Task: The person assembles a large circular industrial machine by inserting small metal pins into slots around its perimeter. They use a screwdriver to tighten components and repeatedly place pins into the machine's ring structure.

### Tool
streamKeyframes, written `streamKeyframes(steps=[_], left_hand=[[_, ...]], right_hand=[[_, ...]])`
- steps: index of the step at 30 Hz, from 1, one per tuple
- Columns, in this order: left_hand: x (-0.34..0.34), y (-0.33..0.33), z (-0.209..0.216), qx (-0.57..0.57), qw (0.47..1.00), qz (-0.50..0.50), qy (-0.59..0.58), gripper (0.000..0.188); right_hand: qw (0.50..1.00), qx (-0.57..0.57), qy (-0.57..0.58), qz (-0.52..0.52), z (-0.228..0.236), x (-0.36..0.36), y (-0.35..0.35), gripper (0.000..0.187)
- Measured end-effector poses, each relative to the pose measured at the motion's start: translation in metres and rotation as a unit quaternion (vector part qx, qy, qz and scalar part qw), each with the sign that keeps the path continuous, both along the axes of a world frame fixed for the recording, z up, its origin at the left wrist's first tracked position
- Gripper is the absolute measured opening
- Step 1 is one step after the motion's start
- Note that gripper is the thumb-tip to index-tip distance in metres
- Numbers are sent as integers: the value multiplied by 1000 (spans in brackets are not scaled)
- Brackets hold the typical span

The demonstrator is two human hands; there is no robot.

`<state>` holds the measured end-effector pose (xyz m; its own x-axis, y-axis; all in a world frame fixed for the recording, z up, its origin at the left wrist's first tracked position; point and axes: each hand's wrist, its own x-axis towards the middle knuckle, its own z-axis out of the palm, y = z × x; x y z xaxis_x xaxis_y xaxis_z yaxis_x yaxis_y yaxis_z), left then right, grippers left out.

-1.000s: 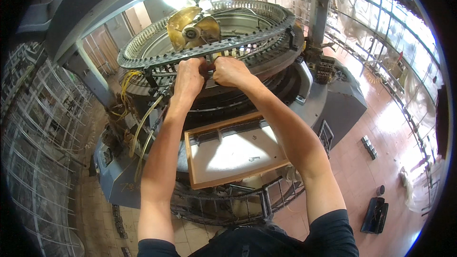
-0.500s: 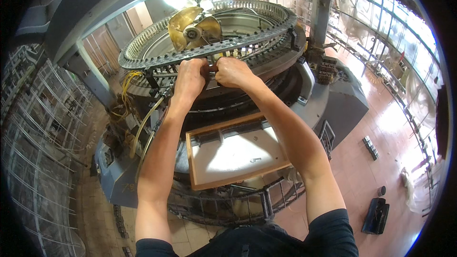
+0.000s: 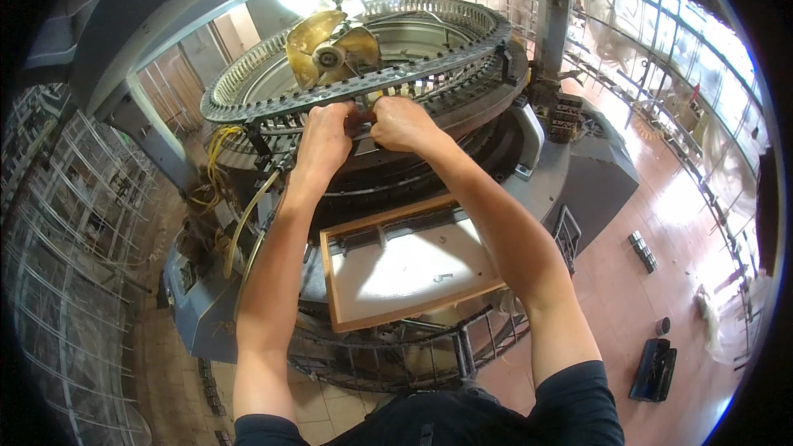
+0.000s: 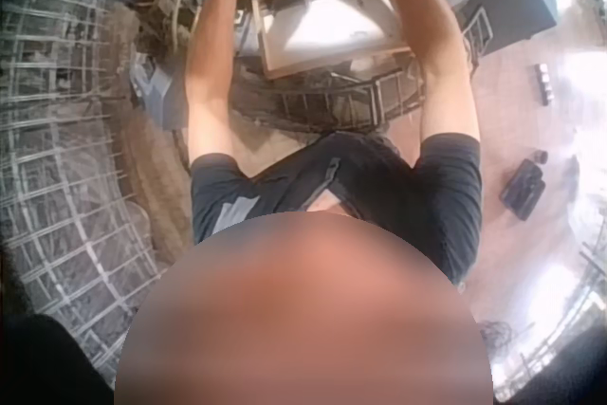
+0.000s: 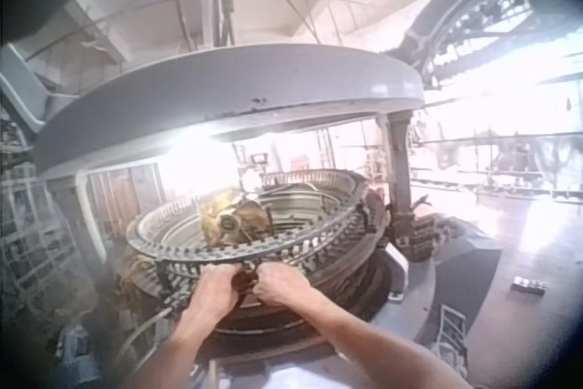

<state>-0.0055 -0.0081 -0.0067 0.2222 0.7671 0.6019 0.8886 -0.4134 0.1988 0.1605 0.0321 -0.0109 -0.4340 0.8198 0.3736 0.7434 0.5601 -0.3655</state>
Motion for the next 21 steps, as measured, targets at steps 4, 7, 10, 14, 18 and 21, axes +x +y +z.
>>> streamKeyframes(steps=[4,7,10,14,18,21], left_hand=[[-2,-8,1,-36,999,-12,20,34],[-1,-14,2,-69,998,-2,3,29],[-1,-18,0,-59,998,-11,-7,25],[-2,-21,-5,-50,999,-14,-13,21],[-3,-20,-8,-31,999,-13,13,16],[-4,-17,-10,-22,999,-22,21,14]], right_hand=[[1000,6,11,11,-1,2,3,28],[1000,6,5,23,-4,1,4,27],[999,31,17,23,-6,1,4,26],[997,60,44,27,-8,1,1,25],[996,66,59,21,-9,2,-1,23],[995,70,65,16,-11,2,0,22]])
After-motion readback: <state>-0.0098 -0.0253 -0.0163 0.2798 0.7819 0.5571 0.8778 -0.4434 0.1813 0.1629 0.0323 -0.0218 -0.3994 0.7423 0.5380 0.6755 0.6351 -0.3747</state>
